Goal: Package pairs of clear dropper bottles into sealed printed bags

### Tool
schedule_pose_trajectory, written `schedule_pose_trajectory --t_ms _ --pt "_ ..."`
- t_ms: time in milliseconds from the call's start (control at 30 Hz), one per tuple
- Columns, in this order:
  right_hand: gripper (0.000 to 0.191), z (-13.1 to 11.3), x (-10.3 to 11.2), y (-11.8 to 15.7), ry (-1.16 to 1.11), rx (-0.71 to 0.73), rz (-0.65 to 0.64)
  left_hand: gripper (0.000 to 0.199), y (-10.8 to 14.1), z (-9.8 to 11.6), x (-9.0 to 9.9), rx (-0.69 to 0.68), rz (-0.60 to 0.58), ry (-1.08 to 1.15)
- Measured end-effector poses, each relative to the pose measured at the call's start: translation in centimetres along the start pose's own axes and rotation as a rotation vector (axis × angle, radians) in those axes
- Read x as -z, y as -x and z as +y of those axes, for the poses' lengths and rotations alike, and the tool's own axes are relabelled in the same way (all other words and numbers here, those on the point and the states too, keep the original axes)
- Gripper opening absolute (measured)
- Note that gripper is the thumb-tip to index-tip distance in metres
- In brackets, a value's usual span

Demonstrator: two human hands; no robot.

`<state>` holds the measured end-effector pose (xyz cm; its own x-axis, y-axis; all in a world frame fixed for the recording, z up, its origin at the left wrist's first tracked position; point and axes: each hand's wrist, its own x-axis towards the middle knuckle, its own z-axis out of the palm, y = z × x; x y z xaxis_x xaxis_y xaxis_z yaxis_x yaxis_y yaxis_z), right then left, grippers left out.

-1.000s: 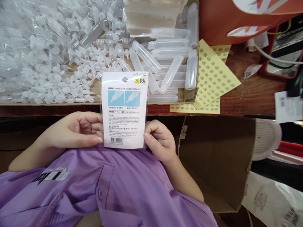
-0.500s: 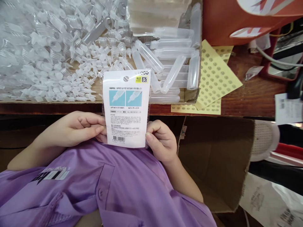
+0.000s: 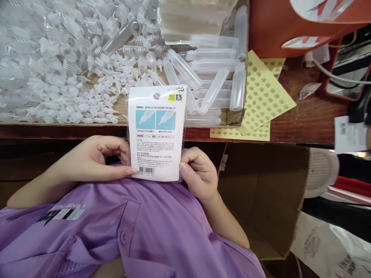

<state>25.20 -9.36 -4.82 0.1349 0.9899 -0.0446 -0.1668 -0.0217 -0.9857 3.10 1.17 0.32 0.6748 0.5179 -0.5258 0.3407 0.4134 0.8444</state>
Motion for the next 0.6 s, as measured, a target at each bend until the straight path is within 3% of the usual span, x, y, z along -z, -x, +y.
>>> schedule_pose_trajectory --t_ms 167,433,600 --pt "0.016 0.05 0.05 0.12 0.011 0.004 0.000 0.031 -0.12 -0.18 -0.27 0.028 0.045 -0.060" --pt "0.020 0.02 0.02 0.03 0.042 -0.014 0.053 0.023 -0.20 0.15 -0.37 0.092 0.013 0.113" --pt "0.018 -0.13 -0.19 0.01 0.030 -0.015 0.073 0.024 -0.06 0.24 0.00 0.040 -0.050 0.182"
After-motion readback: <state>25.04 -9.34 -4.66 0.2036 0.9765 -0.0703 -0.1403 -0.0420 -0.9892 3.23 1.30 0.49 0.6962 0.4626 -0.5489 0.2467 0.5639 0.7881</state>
